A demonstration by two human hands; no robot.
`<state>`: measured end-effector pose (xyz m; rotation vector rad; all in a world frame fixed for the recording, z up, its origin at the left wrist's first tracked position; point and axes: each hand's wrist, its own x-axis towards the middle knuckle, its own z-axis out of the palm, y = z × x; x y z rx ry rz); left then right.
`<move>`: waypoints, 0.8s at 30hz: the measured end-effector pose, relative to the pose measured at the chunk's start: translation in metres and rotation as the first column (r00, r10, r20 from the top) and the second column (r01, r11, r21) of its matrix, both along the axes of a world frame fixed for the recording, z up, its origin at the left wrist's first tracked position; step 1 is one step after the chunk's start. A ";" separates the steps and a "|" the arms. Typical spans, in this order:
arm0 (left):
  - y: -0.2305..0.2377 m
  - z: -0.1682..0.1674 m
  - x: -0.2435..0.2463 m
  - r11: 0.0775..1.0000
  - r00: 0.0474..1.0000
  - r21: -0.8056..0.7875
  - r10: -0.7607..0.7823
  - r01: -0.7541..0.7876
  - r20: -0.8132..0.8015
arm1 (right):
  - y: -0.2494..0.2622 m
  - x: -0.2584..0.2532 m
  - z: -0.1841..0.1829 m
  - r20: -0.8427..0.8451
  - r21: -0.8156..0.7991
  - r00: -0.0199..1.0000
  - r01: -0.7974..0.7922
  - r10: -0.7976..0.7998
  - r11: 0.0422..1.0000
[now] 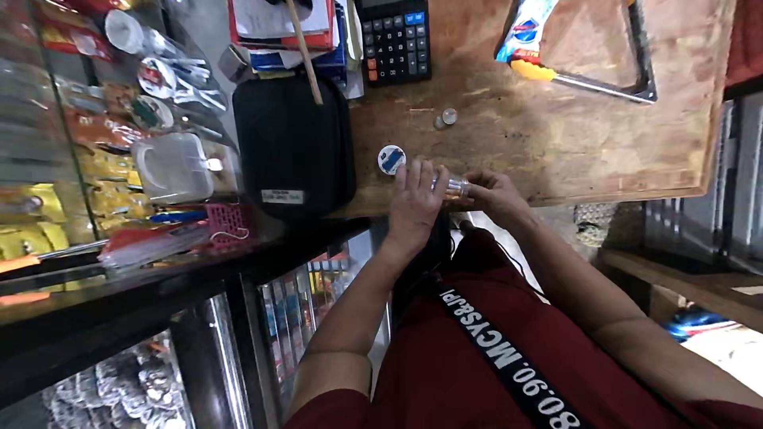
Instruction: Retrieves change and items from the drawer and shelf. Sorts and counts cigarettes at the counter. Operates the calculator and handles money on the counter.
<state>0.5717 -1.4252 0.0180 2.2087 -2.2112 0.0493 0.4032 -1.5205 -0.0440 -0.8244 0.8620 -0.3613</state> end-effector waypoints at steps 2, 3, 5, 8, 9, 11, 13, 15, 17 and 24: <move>0.000 0.003 0.002 1.000 1.000 0.016 0.003 -0.003 -0.019 | -0.002 0.000 0.001 -0.005 0.001 1.000 0.017 -0.017 1.000; 0.001 0.004 0.002 0.999 0.999 0.041 0.011 -0.010 -0.040 | -0.003 -0.001 0.002 0.006 0.020 1.000 0.015 -0.015 1.000; 0.000 -0.001 0.004 0.999 0.999 0.026 0.023 -0.022 -0.044 | -0.004 -0.003 0.001 0.043 0.041 0.999 0.002 -0.003 0.999; -0.002 -0.006 0.003 1.000 0.998 -0.027 0.013 -0.015 -0.065 | -0.004 -0.001 0.001 0.008 -0.062 1.000 -0.020 0.021 0.998; -0.002 -0.006 0.004 0.999 0.998 -0.040 0.012 -0.015 -0.066 | -0.003 -0.001 0.001 -0.017 -0.105 1.000 -0.016 0.014 0.994; -0.001 -0.007 0.004 0.999 0.997 -0.039 0.024 -0.027 -0.073 | -0.005 -0.003 0.004 -0.040 -0.134 0.999 -0.010 0.005 0.991; 0.001 -0.005 0.005 0.999 0.993 -0.019 0.037 -0.040 -0.114 | -0.009 -0.006 0.007 -0.029 -0.108 1.000 -0.012 0.009 0.994; 0.003 0.000 0.004 0.998 0.982 0.040 0.061 -0.054 -0.181 | -0.011 -0.008 0.005 -0.011 -0.087 1.000 0.005 -0.006 0.996; 0.005 -0.001 0.003 0.995 0.963 0.065 0.088 -0.074 -0.254 | -0.012 -0.008 0.005 0.010 -0.113 0.999 0.048 -0.047 0.992; 0.003 -0.031 0.001 0.985 0.871 0.002 0.151 -0.170 -0.467 | -0.033 -0.032 0.030 -0.027 -0.374 0.998 0.045 -0.059 0.926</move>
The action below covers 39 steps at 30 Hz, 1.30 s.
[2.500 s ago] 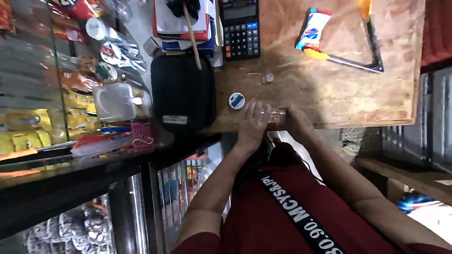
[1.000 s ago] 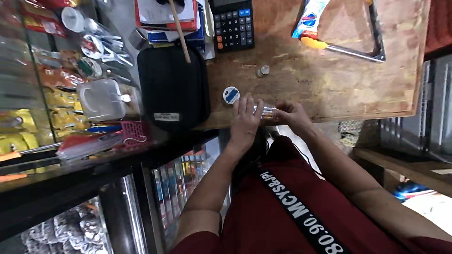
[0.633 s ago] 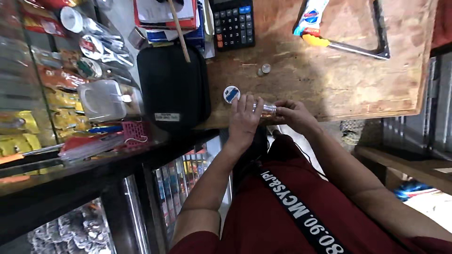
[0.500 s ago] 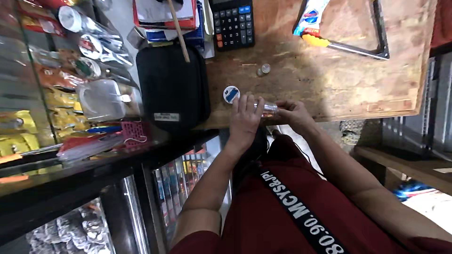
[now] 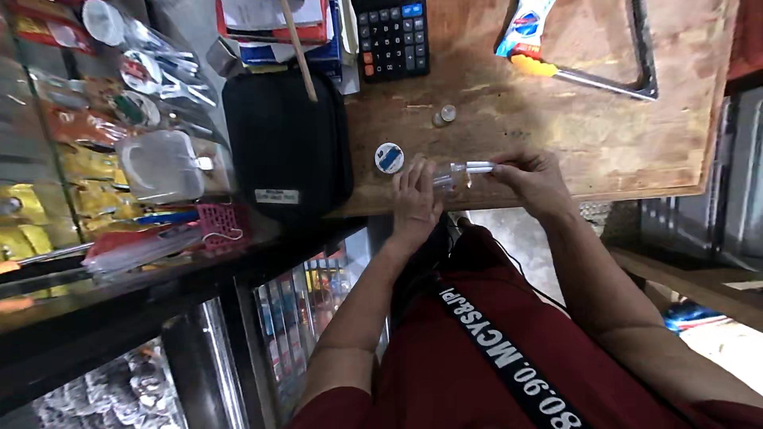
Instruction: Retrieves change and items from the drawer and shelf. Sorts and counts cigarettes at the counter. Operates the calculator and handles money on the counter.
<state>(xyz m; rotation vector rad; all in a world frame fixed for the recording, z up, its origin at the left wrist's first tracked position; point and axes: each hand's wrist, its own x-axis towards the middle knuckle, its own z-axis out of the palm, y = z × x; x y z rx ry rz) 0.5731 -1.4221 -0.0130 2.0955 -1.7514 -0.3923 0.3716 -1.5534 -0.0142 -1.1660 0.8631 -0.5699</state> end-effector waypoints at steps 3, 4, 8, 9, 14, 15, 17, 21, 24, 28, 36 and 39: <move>-0.006 -0.018 -0.003 0.993 0.967 -0.040 0.097 -0.109 -0.234 | -0.009 -0.013 0.006 0.065 -0.039 0.996 0.068 -0.065 0.997; -0.009 -0.028 -0.005 0.986 0.937 -0.070 0.119 -0.150 -0.329 | -0.011 -0.016 0.008 0.097 -0.026 0.991 0.095 -0.092 0.995; -0.021 -0.064 -0.009 0.948 0.819 -0.208 0.084 -0.242 -0.567 | -0.014 -0.021 0.011 0.139 0.063 0.978 0.145 -0.153 0.987; -0.023 -0.066 -0.010 0.943 0.798 -0.199 0.102 -0.268 -0.594 | -0.013 -0.021 0.010 0.144 0.097 0.975 0.155 -0.168 0.983; -0.023 -0.063 -0.016 0.923 0.795 -0.170 0.193 -0.347 -0.575 | -0.004 -0.020 0.003 0.140 0.214 0.970 0.165 -0.198 0.963; -0.022 -0.062 -0.016 0.923 0.809 -0.161 0.211 -0.350 -0.548 | -0.003 -0.020 0.003 0.141 0.235 0.970 0.164 -0.200 0.958; -0.021 -0.061 -0.015 0.926 0.840 -0.143 0.243 -0.350 -0.484 | -0.001 -0.020 0.000 0.140 0.270 0.969 0.158 -0.201 0.950; -0.013 -0.057 -0.013 0.924 0.813 -0.126 0.246 -0.361 -0.527 | 0.001 -0.020 -0.002 0.169 0.335 0.962 0.150 -0.216 0.930; 0.020 -0.031 -0.018 0.926 0.820 -0.100 0.268 -0.364 -0.506 | 0.004 -0.023 0.001 0.209 0.377 0.954 0.123 -0.214 0.918; 0.049 -0.009 -0.037 0.948 0.754 -0.147 0.126 -0.284 -0.644 | 0.027 -0.021 0.006 0.327 0.408 0.935 -0.011 -0.135 0.913; 0.047 0.026 -0.063 0.913 -0.106 0.151 0.120 -0.378 -0.987 | 0.092 0.025 0.026 0.176 0.288 0.978 -0.162 0.114 0.944; 0.051 0.030 -0.055 0.861 -0.255 0.255 0.153 -0.440 -0.955 | 0.093 0.027 0.028 0.056 0.059 0.974 -0.223 0.220 0.973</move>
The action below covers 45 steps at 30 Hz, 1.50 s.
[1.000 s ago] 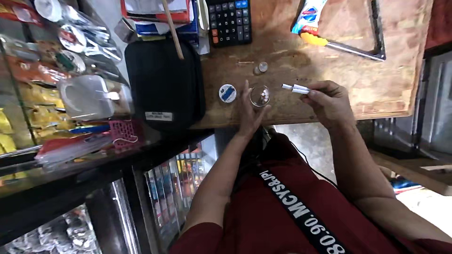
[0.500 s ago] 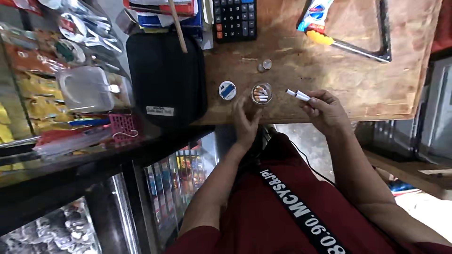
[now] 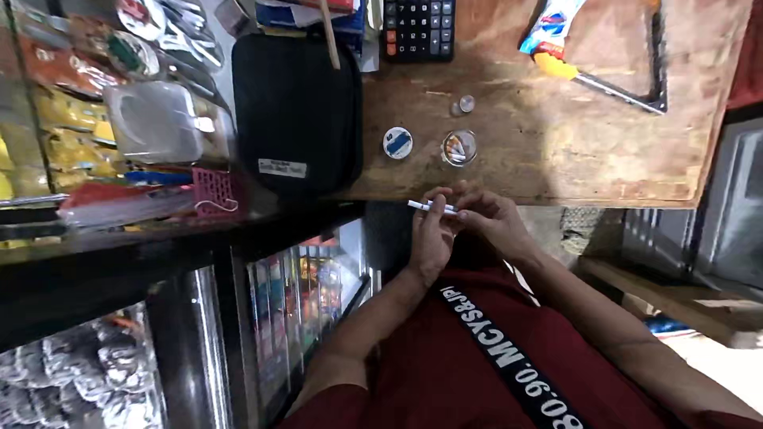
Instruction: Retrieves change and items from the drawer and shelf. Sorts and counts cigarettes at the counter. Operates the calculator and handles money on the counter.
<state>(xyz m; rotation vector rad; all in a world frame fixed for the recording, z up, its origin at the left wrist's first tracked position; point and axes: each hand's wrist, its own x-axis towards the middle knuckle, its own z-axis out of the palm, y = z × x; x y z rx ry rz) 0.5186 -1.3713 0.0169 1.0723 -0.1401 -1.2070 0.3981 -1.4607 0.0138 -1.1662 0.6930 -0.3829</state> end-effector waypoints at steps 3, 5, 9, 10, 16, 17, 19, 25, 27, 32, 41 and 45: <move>0.004 -0.003 0.012 0.996 0.992 0.014 0.092 -0.091 -0.087 | -0.018 -0.001 -0.001 -0.116 -0.439 0.992 -0.001 -0.055 0.898; 0.007 -0.004 0.019 0.994 0.988 0.056 0.101 -0.094 -0.121 | -0.039 0.007 -0.004 -0.119 -0.599 0.980 0.055 -0.157 0.799; 0.004 -0.009 0.028 0.985 0.960 0.125 0.143 -0.115 -0.243 | -0.066 0.030 0.005 -0.118 -0.676 0.972 0.071 -0.204 0.733; 0.003 -0.009 0.029 0.987 0.951 0.119 0.138 -0.109 -0.277 | -0.068 0.034 0.007 -0.106 -0.693 0.973 0.075 -0.204 0.717; 0.000 -0.010 0.034 0.986 0.930 0.168 0.056 0.006 -0.363 | -0.064 0.044 0.008 -0.435 -0.702 0.897 -0.283 -0.079 0.653; -0.001 -0.012 0.035 0.981 0.932 0.191 0.033 0.039 -0.361 | -0.064 0.042 0.003 -0.444 -0.700 0.893 -0.296 -0.071 0.650; -0.004 -0.017 0.036 0.968 0.925 0.232 0.000 0.095 -0.381 | -0.065 0.035 -0.006 -0.376 -0.714 0.924 -0.239 -0.072 0.658; -0.014 -0.034 0.046 0.938 0.887 0.170 -0.211 0.302 -0.411 | -0.076 -0.009 -0.020 0.007 -0.510 1.000 0.015 -0.014 0.860; -0.017 -0.030 0.046 0.921 0.905 0.221 -0.228 0.320 -0.358 | -0.077 -0.019 -0.022 0.076 -0.458 0.997 0.019 0.018 0.889; -0.032 -0.029 0.053 0.902 0.916 0.272 -0.245 0.336 -0.317 | -0.079 -0.028 -0.032 0.143 -0.454 0.988 0.018 0.053 0.891; -0.057 0.008 0.059 0.943 0.761 0.293 -0.304 0.156 0.573 | -0.067 -0.006 -0.040 0.176 0.375 0.942 0.203 -0.285 0.904; -0.051 0.029 0.051 0.901 0.389 0.353 -0.429 0.254 0.815 | -0.064 0.007 -0.043 -0.001 0.612 0.922 0.307 -0.388 0.729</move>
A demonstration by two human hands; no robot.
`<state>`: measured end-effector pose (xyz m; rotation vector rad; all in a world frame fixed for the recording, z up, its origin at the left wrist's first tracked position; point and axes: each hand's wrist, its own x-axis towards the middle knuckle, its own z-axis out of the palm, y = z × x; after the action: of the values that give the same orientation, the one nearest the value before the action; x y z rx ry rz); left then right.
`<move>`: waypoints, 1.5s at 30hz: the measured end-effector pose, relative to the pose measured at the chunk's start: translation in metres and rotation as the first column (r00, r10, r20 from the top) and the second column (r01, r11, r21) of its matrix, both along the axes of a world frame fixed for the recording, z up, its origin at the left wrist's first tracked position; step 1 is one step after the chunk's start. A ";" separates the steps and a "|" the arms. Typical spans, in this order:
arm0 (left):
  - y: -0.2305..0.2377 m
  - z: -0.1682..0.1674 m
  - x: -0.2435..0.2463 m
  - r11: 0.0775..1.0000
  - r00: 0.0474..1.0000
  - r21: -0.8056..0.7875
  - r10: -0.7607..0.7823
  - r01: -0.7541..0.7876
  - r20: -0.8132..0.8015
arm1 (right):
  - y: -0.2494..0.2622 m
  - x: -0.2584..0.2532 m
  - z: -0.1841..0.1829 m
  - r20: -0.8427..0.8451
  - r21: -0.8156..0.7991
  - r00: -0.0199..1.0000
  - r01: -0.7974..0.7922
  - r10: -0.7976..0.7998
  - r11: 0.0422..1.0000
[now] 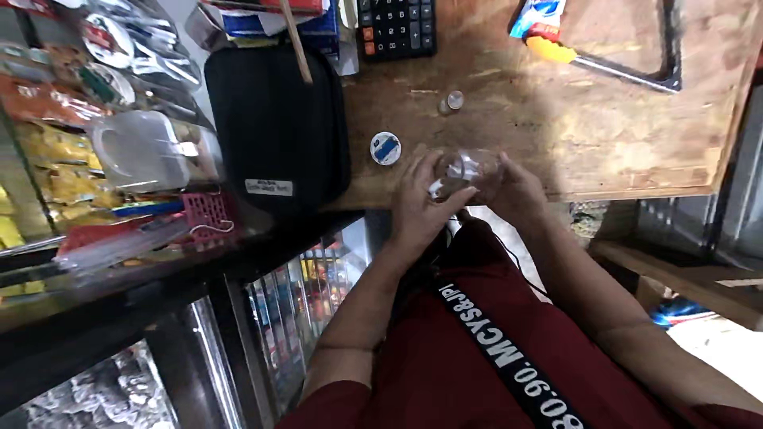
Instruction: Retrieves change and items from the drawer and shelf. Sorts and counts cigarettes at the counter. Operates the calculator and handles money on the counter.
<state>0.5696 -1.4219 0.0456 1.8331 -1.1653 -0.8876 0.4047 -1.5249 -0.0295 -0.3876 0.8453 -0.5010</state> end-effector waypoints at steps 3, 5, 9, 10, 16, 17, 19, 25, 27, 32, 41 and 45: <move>0.003 -0.006 0.000 1.000 0.999 -0.011 0.025 -0.025 0.034 | -0.002 -0.001 -0.003 -0.041 0.050 0.999 -0.006 0.008 0.999; 0.003 -0.018 0.003 0.989 0.990 -0.044 0.141 -0.142 -0.029 | -0.005 -0.007 -0.007 -0.084 0.005 0.994 -0.064 0.064 0.998; 0.005 -0.033 0.011 0.925 0.843 0.147 0.381 -0.352 -0.380 | -0.013 -0.020 -0.004 -0.291 -0.347 0.952 -0.203 0.100 0.916; 0.005 -0.038 0.011 0.901 0.774 0.207 0.434 -0.382 -0.461 | -0.016 -0.024 -0.002 -0.332 -0.451 0.939 -0.238 0.085 0.860; 0.016 -0.077 -0.001 0.885 0.257 0.357 0.435 -0.299 -0.863 | -0.028 -0.029 0.036 -0.406 -0.800 0.914 -0.350 -0.010 0.487; 0.016 -0.082 -0.005 0.901 0.209 0.334 0.396 -0.278 -0.894 | -0.028 -0.026 0.043 -0.418 -0.826 0.908 -0.370 -0.023 0.424; 0.014 -0.086 -0.011 0.936 0.178 0.265 0.308 -0.231 -0.934 | -0.028 -0.020 0.055 -0.454 -0.854 0.890 -0.422 -0.040 0.306; -0.014 -0.079 -0.012 0.924 0.145 0.357 0.376 -0.139 -0.915 | -0.030 0.000 0.077 -0.643 -0.765 0.758 -0.643 -0.109 0.036; -0.023 -0.080 -0.011 0.909 0.143 0.404 0.416 -0.105 -0.898 | -0.028 0.009 0.079 -0.706 -0.704 0.700 -0.710 -0.110 0.004; -0.035 -0.069 -0.016 0.827 0.200 0.514 0.556 -0.225 -0.807 | -0.030 0.027 0.079 -0.762 -0.635 0.639 -0.769 -0.106 -0.067; -0.036 -0.038 -0.015 0.710 0.182 0.618 0.693 -0.338 -0.697 | -0.033 0.055 0.081 -0.778 -0.620 0.627 -0.777 -0.037 -0.108; -0.027 -0.045 -0.009 0.748 0.211 0.575 0.653 -0.332 -0.728 | -0.029 0.065 0.087 -0.812 -0.579 0.584 -0.805 -0.002 -0.128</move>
<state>0.5609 -1.4485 0.0004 1.3441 0.3386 -1.4166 0.4698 -1.5535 0.0574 -2.3281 0.7132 -0.1528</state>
